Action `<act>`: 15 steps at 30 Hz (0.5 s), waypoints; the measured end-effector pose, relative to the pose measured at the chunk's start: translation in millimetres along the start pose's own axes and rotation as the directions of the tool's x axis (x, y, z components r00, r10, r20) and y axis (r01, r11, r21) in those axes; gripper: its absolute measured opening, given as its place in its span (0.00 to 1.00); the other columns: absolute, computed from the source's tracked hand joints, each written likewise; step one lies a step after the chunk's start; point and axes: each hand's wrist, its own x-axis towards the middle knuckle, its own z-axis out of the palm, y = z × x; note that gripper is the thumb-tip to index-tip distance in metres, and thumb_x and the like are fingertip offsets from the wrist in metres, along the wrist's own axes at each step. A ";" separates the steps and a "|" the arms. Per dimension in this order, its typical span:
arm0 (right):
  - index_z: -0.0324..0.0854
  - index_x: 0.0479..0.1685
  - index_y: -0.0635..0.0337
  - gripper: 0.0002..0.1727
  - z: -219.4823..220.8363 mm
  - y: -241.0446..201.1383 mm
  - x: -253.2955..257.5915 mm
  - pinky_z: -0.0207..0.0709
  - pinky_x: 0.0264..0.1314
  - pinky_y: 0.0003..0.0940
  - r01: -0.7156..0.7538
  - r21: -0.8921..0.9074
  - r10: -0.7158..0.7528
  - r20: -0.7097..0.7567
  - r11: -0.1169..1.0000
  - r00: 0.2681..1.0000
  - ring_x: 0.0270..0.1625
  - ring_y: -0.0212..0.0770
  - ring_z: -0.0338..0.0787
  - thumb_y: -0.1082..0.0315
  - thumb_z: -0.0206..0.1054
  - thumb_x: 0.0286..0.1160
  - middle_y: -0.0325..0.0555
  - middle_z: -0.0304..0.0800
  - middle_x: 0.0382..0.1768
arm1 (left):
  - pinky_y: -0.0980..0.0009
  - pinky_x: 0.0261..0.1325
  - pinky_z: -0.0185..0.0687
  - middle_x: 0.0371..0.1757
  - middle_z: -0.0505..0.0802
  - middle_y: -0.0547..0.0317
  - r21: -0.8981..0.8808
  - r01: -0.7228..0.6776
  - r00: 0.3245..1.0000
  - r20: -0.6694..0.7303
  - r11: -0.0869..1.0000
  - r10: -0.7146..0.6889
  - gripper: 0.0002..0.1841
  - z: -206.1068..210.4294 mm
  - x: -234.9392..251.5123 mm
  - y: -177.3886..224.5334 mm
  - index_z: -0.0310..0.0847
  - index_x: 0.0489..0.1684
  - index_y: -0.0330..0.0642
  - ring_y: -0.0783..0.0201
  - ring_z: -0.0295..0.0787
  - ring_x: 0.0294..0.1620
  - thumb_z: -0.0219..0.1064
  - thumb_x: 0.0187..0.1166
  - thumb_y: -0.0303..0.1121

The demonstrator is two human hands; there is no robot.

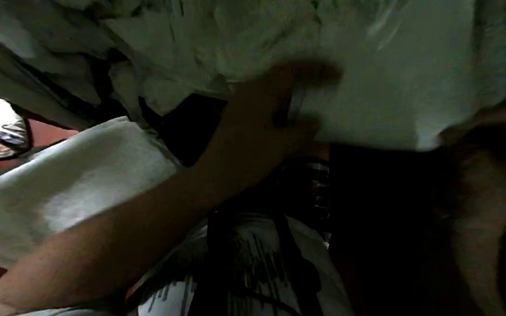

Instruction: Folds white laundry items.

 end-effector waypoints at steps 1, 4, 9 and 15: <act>0.83 0.49 0.43 0.14 3.8 14.9 -33.0 0.84 0.54 0.20 -0.132 0.065 0.130 0.025 0.989 0.991 0.49 0.20 0.87 0.74 0.71 0.71 0.19 0.89 0.47 | 0.80 0.50 0.88 0.63 0.91 0.64 -0.069 0.099 0.993 0.069 0.993 -0.094 0.21 16.7 -14.5 -12.9 0.82 0.69 0.45 0.79 0.89 0.50 0.72 0.77 0.27; 0.84 0.41 0.55 0.13 35.3 27.2 -116.4 0.89 0.40 0.29 -0.657 0.307 0.690 0.004 0.688 0.724 0.38 0.31 0.90 0.83 0.69 0.63 0.37 0.90 0.36 | 0.75 0.45 0.88 0.52 0.93 0.63 -0.064 0.372 0.884 0.328 0.926 -0.333 0.13 46.8 -50.2 -67.8 0.87 0.57 0.45 0.74 0.89 0.42 0.72 0.77 0.26; 0.87 0.43 0.62 0.07 36.7 56.3 -168.5 0.86 0.37 0.26 -0.832 0.077 0.807 0.209 0.550 0.553 0.34 0.30 0.87 0.77 0.72 0.68 0.41 0.90 0.36 | 0.70 0.36 0.86 0.41 0.93 0.62 0.184 0.525 0.667 0.518 0.831 -0.536 0.10 49.2 -55.4 -83.1 0.88 0.54 0.51 0.69 0.87 0.32 0.73 0.79 0.30; 0.86 0.55 0.57 0.10 23.4 62.3 -132.9 0.85 0.43 0.28 -0.835 -0.124 0.823 0.299 0.536 0.483 0.40 0.29 0.88 0.64 0.68 0.82 0.39 0.90 0.42 | 0.67 0.38 0.86 0.41 0.93 0.61 0.252 0.551 0.613 0.525 0.796 -0.591 0.10 52.2 -55.0 -91.8 0.88 0.54 0.52 0.67 0.88 0.34 0.74 0.78 0.33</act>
